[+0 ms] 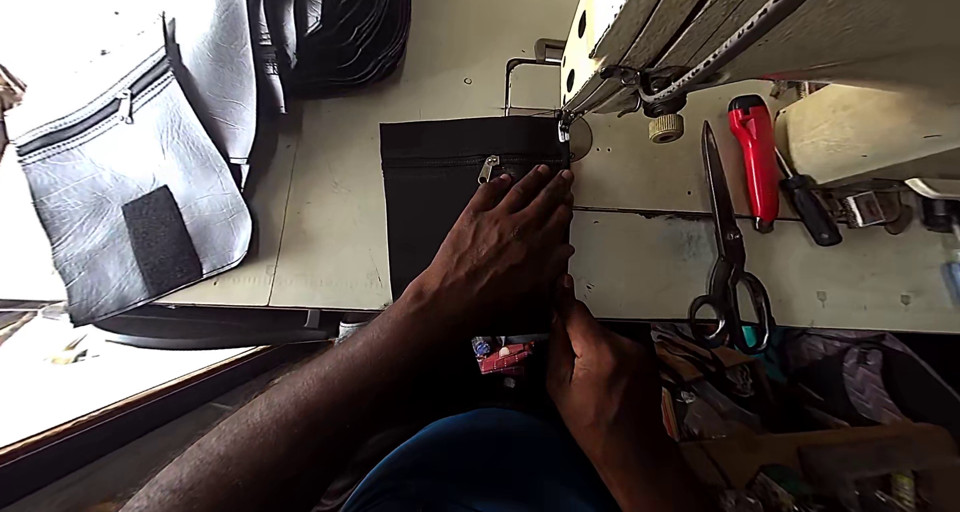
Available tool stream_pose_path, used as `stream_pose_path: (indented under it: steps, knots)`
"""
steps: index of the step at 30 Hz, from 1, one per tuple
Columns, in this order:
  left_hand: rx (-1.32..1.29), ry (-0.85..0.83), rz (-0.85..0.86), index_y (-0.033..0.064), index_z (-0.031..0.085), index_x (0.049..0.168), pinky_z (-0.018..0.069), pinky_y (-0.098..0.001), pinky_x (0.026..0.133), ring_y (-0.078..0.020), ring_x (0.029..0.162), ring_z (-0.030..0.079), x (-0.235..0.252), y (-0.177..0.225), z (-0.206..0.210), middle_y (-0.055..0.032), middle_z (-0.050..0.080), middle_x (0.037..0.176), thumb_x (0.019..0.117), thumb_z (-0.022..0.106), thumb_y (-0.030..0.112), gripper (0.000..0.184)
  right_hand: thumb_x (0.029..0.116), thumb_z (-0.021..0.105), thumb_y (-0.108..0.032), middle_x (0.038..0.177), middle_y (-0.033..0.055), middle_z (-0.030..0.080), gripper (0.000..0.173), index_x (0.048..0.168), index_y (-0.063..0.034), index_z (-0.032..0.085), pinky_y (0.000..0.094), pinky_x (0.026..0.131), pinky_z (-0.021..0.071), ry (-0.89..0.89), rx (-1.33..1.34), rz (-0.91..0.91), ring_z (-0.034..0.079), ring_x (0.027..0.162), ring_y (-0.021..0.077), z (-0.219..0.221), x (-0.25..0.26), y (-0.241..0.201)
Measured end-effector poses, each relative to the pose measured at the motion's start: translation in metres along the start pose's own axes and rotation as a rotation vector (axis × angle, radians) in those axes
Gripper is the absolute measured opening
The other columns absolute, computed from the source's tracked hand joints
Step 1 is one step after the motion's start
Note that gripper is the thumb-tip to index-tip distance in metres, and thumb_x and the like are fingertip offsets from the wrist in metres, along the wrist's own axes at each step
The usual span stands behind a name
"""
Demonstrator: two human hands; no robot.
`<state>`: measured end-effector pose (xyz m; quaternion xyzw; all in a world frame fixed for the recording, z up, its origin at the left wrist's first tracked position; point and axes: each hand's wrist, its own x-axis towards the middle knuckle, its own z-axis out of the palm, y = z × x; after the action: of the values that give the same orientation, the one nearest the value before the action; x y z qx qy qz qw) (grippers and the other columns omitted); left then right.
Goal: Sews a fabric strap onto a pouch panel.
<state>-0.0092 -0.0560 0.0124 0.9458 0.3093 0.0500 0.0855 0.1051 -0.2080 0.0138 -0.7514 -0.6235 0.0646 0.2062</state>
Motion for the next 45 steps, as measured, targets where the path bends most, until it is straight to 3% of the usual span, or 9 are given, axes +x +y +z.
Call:
stream_pose_path:
  steps: [7, 17, 27, 30, 32, 34, 39, 43, 45]
  knots:
    - [-0.007, 0.017, 0.007, 0.0151, 0.06, 0.141, 0.0312, -0.0508, 0.12, -0.0225, 0.154, 0.033, 0.009, -0.011, 0.0, 0.0004, 0.04, 0.164, 0.1068, 0.033, 0.049, 0.055, 0.0948, 0.054, -0.018, 0.056, -0.0018, 0.06, 0.043, 0.133, -0.0048, 0.069, 0.034, 0.039, 0.0445, -0.046, -0.064, -0.012, 0.056, 0.044, 0.0136, -0.001, 0.011, 0.0]
    - [-0.045, 0.092, 0.003, 0.0161, 0.058, 0.145, 0.0339, -0.0494, 0.12, -0.0266, 0.148, 0.041, 0.022, -0.025, 0.0, -0.0076, 0.05, 0.155, 0.1066, 0.037, 0.048, 0.054, 0.0935, 0.055, -0.018, 0.052, -0.0027, 0.056, 0.046, 0.136, -0.0062, 0.067, 0.0337, 0.038, 0.0421, -0.054, -0.133, -0.005, 0.054, 0.042, 0.0142, -0.003, 0.031, -0.002]
    - [-0.047, 0.09, 0.002, 0.0169, 0.059, 0.144, 0.0348, -0.0498, 0.12, -0.0268, 0.148, 0.041, 0.036, -0.039, -0.003, -0.0066, 0.051, 0.153, 0.1071, 0.036, 0.049, 0.054, 0.0932, 0.058, -0.02, 0.053, -0.0024, 0.056, 0.049, 0.14, -0.009, 0.065, 0.0345, 0.039, 0.0417, -0.053, -0.193, -0.028, 0.054, 0.043, 0.0155, 0.001, 0.05, 0.001]
    - [-0.011, 0.121, 0.105, 0.0155, 0.064, 0.137, 0.0414, -0.0534, 0.11, -0.0299, 0.134, 0.052, 0.036, -0.043, -0.007, -0.0072, 0.056, 0.144, 0.1095, 0.036, 0.039, 0.046, 0.0928, 0.059, -0.02, 0.053, -0.0021, 0.056, 0.049, 0.141, -0.0103, 0.064, 0.0353, 0.039, 0.0413, -0.057, -0.204, -0.026, 0.054, 0.043, 0.0162, 0.002, 0.055, 0.001]
    - [0.031, 0.148, 0.208, 0.0139, 0.068, 0.126, 0.0458, -0.0503, 0.1, -0.0287, 0.12, 0.059, 0.034, -0.042, -0.011, -0.0062, 0.062, 0.135, 0.1095, 0.038, 0.024, 0.036, 0.0926, 0.059, -0.02, 0.053, -0.002, 0.055, 0.049, 0.141, -0.0111, 0.064, 0.0353, 0.039, 0.0411, -0.065, -0.223, -0.027, 0.054, 0.043, 0.0167, 0.002, 0.06, 0.001]
    - [0.045, 0.148, 0.247, 0.0116, 0.07, 0.122, 0.0464, -0.0475, 0.094, -0.0283, 0.117, 0.06, 0.031, -0.038, -0.012, -0.0066, 0.065, 0.13, 0.1081, 0.039, 0.018, 0.035, 0.092, 0.059, -0.02, 0.052, -0.0023, 0.054, 0.049, 0.14, -0.0116, 0.065, 0.0352, 0.039, 0.0402, -0.07, -0.235, -0.027, 0.053, 0.042, 0.0169, 0.002, 0.062, 0.002]
    - [0.044, 0.093, 0.191, 0.0116, 0.069, 0.126, 0.0469, -0.0468, 0.099, -0.0281, 0.122, 0.059, 0.032, -0.037, -0.016, -0.0065, 0.063, 0.134, 0.1092, 0.037, 0.021, 0.037, 0.0921, 0.058, -0.02, 0.051, -0.0022, 0.052, 0.048, 0.139, -0.0134, 0.065, 0.0366, 0.039, 0.04, -0.093, -0.246, -0.025, 0.053, 0.042, 0.0176, 0.002, 0.067, 0.002]
    - [0.084, -0.018, 0.114, 0.008, 0.058, 0.14, 0.0443, -0.0535, 0.105, -0.0325, 0.138, 0.05, 0.005, -0.018, -0.023, -0.0107, 0.053, 0.149, 0.1083, 0.035, 0.014, 0.04, 0.0962, 0.058, -0.023, 0.052, -0.0007, 0.053, 0.041, 0.135, -0.0127, 0.065, 0.0384, 0.039, 0.041, -0.121, -0.242, -0.002, 0.055, 0.043, 0.02, 0.0, 0.068, 0.0]
    - [0.09, -0.107, 0.114, 0.0018, 0.052, 0.145, 0.0428, -0.0544, 0.109, -0.0349, 0.142, 0.045, -0.023, -0.001, -0.028, -0.0155, 0.046, 0.156, 0.1049, 0.041, 0.015, 0.044, 0.0985, 0.055, -0.023, 0.054, 0.0009, 0.055, 0.047, 0.144, -0.014, 0.06, 0.0393, 0.039, 0.0415, -0.128, -0.223, -0.002, 0.055, 0.044, 0.0214, -0.002, 0.067, 0.001]
